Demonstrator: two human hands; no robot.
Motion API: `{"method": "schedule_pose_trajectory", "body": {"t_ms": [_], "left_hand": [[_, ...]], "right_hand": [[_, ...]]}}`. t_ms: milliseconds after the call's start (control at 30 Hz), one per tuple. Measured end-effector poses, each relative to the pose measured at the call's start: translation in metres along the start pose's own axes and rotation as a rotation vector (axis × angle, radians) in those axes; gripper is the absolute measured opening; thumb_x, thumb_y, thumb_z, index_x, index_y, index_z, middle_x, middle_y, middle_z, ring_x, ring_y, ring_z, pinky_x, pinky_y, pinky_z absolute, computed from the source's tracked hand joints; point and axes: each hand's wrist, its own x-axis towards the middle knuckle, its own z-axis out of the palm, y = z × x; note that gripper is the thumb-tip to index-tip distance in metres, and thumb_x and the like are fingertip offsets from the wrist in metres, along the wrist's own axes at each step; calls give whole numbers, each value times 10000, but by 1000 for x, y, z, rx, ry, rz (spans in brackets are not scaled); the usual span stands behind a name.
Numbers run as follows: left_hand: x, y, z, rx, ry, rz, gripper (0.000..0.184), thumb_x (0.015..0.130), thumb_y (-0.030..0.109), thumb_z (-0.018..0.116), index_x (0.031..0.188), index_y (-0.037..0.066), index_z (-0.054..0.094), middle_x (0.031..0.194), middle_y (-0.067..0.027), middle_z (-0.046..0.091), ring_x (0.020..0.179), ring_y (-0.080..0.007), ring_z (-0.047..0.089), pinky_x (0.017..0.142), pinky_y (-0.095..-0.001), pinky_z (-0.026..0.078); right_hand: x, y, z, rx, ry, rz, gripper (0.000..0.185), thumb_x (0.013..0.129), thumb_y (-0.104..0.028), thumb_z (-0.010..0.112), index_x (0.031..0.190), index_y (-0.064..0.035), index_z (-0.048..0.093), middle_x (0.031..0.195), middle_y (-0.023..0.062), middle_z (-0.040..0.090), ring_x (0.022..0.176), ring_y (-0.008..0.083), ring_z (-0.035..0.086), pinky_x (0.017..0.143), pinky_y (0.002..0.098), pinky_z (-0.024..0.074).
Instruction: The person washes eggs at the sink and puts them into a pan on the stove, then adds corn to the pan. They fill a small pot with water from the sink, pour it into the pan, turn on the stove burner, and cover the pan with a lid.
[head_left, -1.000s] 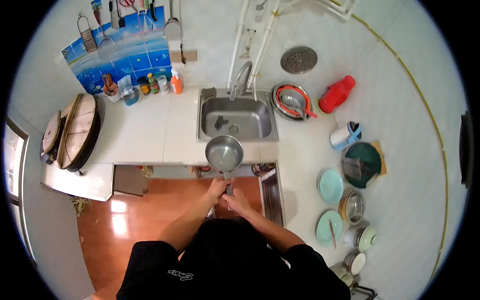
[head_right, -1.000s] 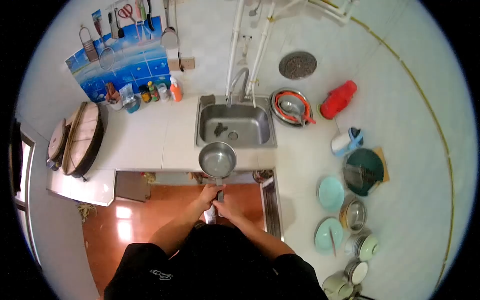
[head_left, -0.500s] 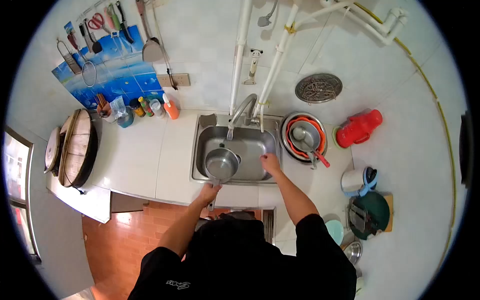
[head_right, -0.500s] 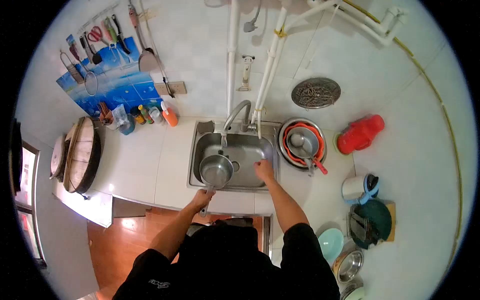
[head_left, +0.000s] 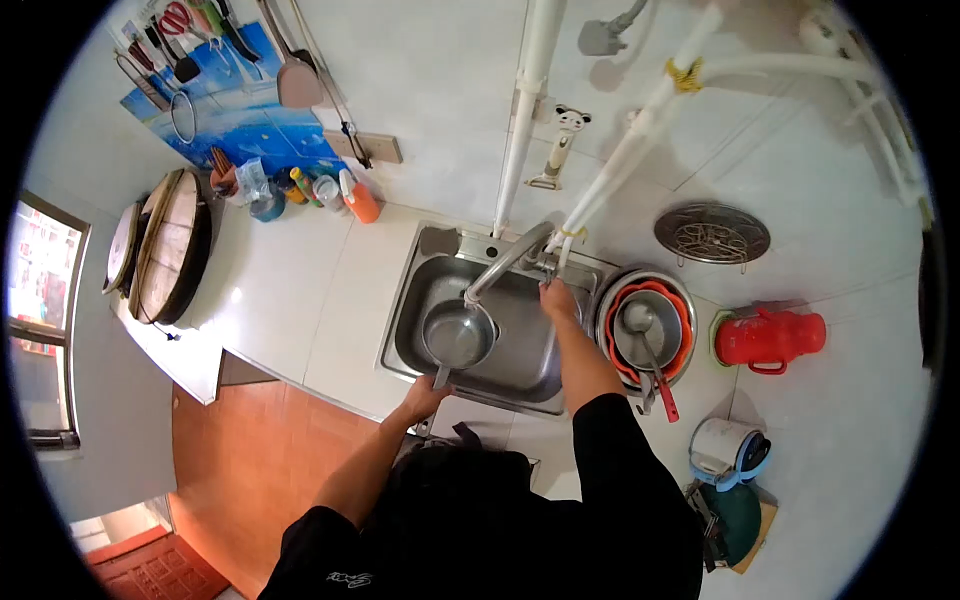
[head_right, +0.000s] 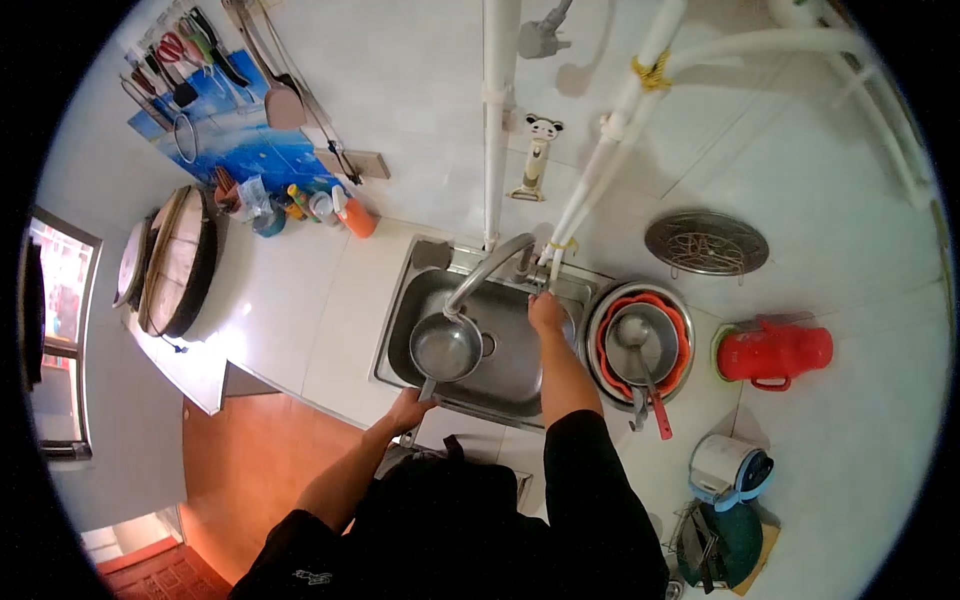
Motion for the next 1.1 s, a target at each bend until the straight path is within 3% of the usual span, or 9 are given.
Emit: {"method": "schedule_pose_trajectory", "body": {"t_ms": [233, 367, 467, 633, 767, 900, 967, 1033, 1100], "left_hand": [[35, -19, 14, 18, -34, 11, 414, 821, 342, 671, 870, -69, 654, 754, -179, 650, 741, -260, 618, 715, -421, 464], [31, 2, 6, 57, -65, -28, 447, 813, 368, 674, 850, -77, 647, 725, -186, 628, 724, -261, 616, 709, -426, 463], [34, 2, 9, -52, -17, 77, 458, 811, 375, 674, 849, -81, 648, 726, -190, 630, 735, -275, 625, 713, -425, 467], [27, 24, 1, 13, -65, -49, 456, 813, 370, 675, 871, -82, 653, 762, -206, 649, 761, -281, 636, 720, -420, 470], [41, -5, 9, 85, -68, -12, 442, 813, 365, 679, 868, -73, 659, 770, -213, 652, 749, -271, 636, 708, -412, 472], [42, -3, 3, 33, -91, 1, 427, 802, 362, 692, 858, -60, 666, 764, -216, 652, 742, -283, 640, 703, -415, 475], [37, 9, -4, 65, -99, 7, 413, 771, 351, 715, 864, -49, 674, 766, -215, 659, 756, -314, 651, 715, -422, 481], [43, 0, -4, 84, -94, 14, 412, 754, 346, 725, 866, -47, 677, 773, -217, 664, 769, -323, 658, 722, -426, 487], [48, -6, -6, 124, -86, 28, 435, 705, 354, 748, 869, -44, 685, 799, -229, 672, 797, -344, 671, 735, -431, 503]], "right_hand": [[45, 29, 30, 30, 156, -155, 316, 874, -307, 586, 874, 3, 645, 939, 231, 654, 909, 430, 612, 824, 499, 482], [58, 39, 14, 24, 77, -213, 263, 859, -243, 593, 853, 12, 658, 934, 253, 641, 918, 417, 612, 833, 483, 486], [80, 52, 6, -39, -56, -339, 221, 831, -192, 609, 871, 16, 669, 938, 254, 640, 919, 411, 614, 834, 463, 488], [89, 57, 2, -13, -198, -211, 339, 859, -232, 624, 1094, 12, 640, 1072, 243, 638, 1037, 386, 604, 897, 445, 479], [60, 45, -7, -82, -160, -321, 348, 859, -247, 631, 1095, 9, 631, 1083, 245, 632, 1033, 375, 606, 882, 441, 478], [9, 72, 42, 310, 211, -80, 260, 846, -238, 642, 974, -13, 651, 890, 174, 669, 841, 351, 639, 772, 429, 487], [-46, 79, 47, 426, 180, -122, 189, 842, -204, 637, 911, -30, 667, 801, 138, 665, 749, 309, 637, 714, 395, 493], [-104, 88, 62, 450, 158, -143, 104, 833, -95, 615, 877, -21, 675, 686, 78, 635, 641, 166, 600, 612, 313, 481], [-162, 95, 73, 557, 19, 28, 101, 847, -82, 597, 867, -22, 676, 671, 60, 632, 601, 144, 587, 571, 293, 475]]}}
